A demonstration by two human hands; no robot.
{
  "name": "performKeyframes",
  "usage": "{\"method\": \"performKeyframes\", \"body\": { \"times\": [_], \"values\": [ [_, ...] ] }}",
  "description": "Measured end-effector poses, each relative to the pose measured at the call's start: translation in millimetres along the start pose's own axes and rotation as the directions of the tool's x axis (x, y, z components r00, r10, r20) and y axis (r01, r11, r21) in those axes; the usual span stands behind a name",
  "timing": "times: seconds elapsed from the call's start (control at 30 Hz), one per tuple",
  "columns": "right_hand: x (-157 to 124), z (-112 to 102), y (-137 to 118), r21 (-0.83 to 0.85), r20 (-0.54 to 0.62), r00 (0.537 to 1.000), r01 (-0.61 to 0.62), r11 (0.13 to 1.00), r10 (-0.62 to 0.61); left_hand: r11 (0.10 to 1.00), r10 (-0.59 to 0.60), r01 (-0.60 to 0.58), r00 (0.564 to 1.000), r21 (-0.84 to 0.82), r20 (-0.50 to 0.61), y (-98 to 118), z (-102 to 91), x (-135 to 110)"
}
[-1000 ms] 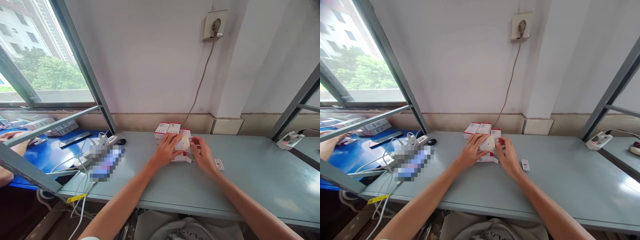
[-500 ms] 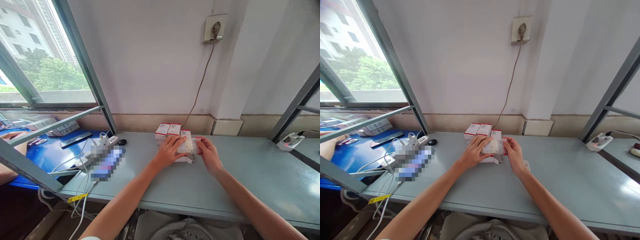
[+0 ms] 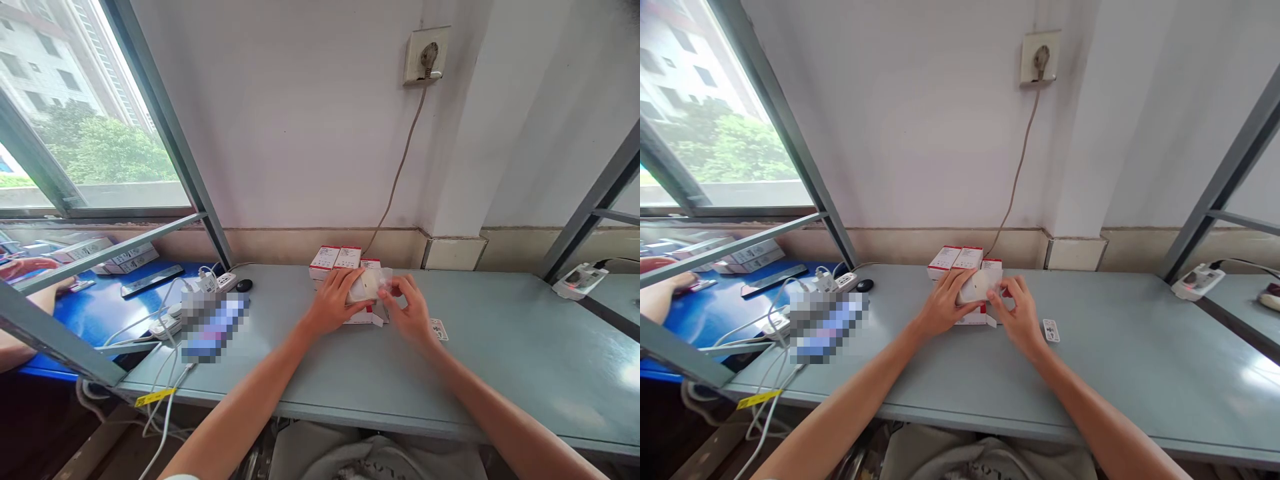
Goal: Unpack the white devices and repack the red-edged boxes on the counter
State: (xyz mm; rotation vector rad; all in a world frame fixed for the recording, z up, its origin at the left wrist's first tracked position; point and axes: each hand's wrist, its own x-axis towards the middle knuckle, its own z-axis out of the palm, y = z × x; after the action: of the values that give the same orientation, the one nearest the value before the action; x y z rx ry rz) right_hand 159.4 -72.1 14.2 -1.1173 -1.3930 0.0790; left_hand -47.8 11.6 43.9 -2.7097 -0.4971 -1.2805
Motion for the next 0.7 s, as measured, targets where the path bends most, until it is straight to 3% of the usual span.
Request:
{"method": "performKeyframes", "body": {
  "times": [0.37,0.7],
  "values": [
    [4.3,-6.5,4.6,-0.017,-0.121,0.991,-0.061,0.998,0.058,1.0,0.002,-0.002,1.0,0.017,-0.009,-0.7,3.2,0.4],
    [1.2,-2.4,-3.7,-0.002,-0.004,1.0,-0.022,1.0,0.022,1.0,-0.017,0.017,1.0,0.007,0.009,-1.4,5.9,-1.5]
  ]
}}
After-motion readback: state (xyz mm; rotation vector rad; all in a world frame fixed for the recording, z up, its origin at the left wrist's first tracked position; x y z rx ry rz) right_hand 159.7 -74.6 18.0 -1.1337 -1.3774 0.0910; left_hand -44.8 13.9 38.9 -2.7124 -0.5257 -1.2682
